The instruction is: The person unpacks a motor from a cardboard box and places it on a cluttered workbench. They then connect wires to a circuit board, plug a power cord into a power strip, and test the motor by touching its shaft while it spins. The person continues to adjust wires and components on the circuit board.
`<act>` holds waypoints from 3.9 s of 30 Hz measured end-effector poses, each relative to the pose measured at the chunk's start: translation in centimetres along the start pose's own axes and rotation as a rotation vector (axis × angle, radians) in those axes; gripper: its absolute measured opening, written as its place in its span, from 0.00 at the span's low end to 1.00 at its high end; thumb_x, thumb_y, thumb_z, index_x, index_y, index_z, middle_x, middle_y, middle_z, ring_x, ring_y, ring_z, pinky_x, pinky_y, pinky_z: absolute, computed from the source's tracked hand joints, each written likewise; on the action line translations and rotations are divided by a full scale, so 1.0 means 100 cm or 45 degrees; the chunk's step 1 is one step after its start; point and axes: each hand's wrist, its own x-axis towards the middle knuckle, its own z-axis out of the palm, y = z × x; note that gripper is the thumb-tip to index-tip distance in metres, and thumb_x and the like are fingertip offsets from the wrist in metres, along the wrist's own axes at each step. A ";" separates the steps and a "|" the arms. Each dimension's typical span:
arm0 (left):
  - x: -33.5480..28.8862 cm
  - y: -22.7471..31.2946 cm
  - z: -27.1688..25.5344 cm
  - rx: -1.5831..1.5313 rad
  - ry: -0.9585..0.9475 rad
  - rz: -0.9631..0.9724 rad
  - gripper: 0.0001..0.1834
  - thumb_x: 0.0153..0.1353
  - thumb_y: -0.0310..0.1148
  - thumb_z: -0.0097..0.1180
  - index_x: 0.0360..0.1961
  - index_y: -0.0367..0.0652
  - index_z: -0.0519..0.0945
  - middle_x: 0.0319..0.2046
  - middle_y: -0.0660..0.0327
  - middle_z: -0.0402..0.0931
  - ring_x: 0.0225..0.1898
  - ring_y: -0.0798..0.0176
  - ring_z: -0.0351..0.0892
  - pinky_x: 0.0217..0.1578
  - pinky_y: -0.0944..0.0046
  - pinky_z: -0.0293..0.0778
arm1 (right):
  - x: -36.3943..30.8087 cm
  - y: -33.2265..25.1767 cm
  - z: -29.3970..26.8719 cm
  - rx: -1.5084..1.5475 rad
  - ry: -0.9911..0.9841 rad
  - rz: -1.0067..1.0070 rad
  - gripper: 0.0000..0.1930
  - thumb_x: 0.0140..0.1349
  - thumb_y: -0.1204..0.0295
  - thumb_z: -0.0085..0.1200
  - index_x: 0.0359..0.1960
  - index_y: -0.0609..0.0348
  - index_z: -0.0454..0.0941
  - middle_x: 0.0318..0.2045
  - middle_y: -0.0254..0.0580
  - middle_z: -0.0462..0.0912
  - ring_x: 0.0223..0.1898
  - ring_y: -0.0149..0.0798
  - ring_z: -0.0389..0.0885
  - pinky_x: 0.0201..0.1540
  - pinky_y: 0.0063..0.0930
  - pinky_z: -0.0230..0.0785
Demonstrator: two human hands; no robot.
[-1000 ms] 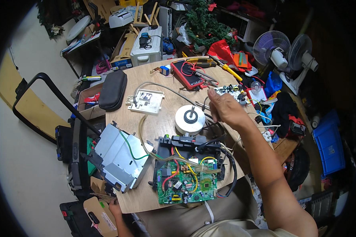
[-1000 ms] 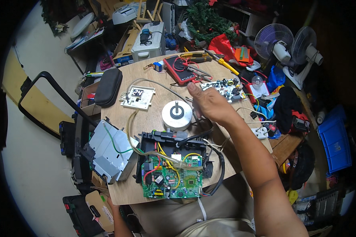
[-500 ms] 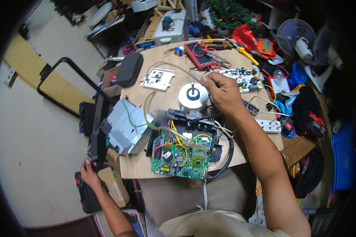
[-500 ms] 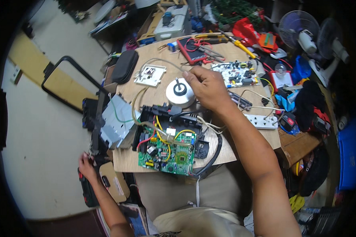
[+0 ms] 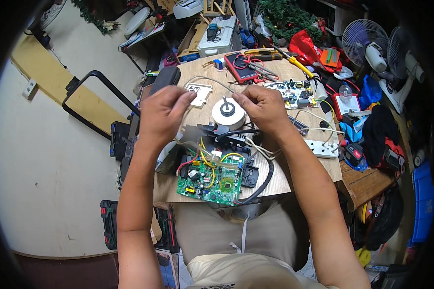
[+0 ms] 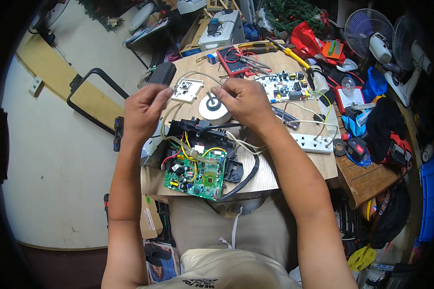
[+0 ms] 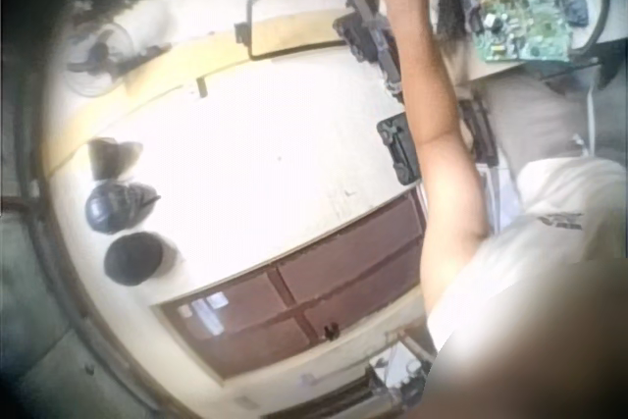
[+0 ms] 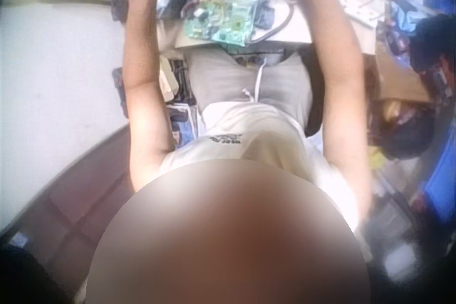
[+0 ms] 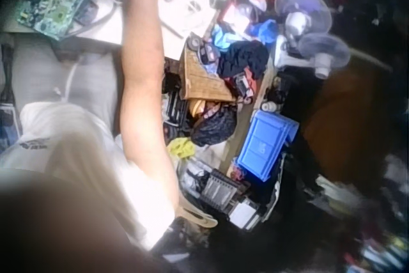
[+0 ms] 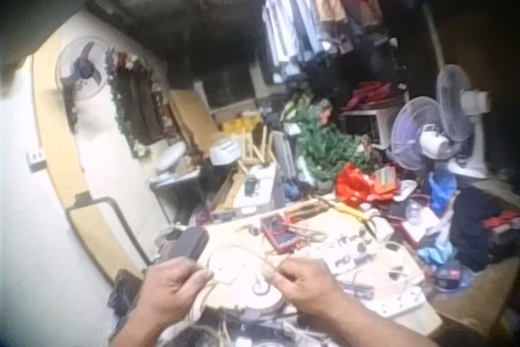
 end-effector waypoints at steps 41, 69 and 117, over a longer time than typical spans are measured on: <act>-0.051 -0.004 -0.055 0.068 -0.873 0.394 0.17 0.50 0.27 0.72 0.44 0.50 0.88 0.43 0.63 0.82 0.46 0.53 0.77 0.50 0.56 0.71 | -0.004 -0.028 -0.023 0.012 -0.756 -0.224 0.10 0.59 0.66 0.68 0.36 0.58 0.86 0.31 0.43 0.85 0.38 0.47 0.84 0.47 0.40 0.73; -0.002 0.042 -0.054 0.594 -0.502 0.732 0.14 0.57 0.24 0.64 0.44 0.51 0.82 0.47 0.64 0.80 0.58 0.52 0.77 0.73 0.39 0.59 | -0.003 -0.051 -0.040 0.714 -0.568 0.234 0.19 0.67 0.58 0.69 0.47 0.64 0.86 0.34 0.33 0.86 0.37 0.24 0.81 0.41 0.24 0.75; -0.130 -0.071 -0.043 -0.084 0.361 -0.373 0.08 0.68 0.30 0.67 0.39 0.33 0.86 0.31 0.64 0.83 0.32 0.74 0.75 0.36 0.70 0.72 | -0.078 -0.019 -0.031 -0.012 0.095 -0.223 0.06 0.63 0.81 0.63 0.42 0.63 0.83 0.32 0.45 0.86 0.29 0.40 0.85 0.33 0.31 0.76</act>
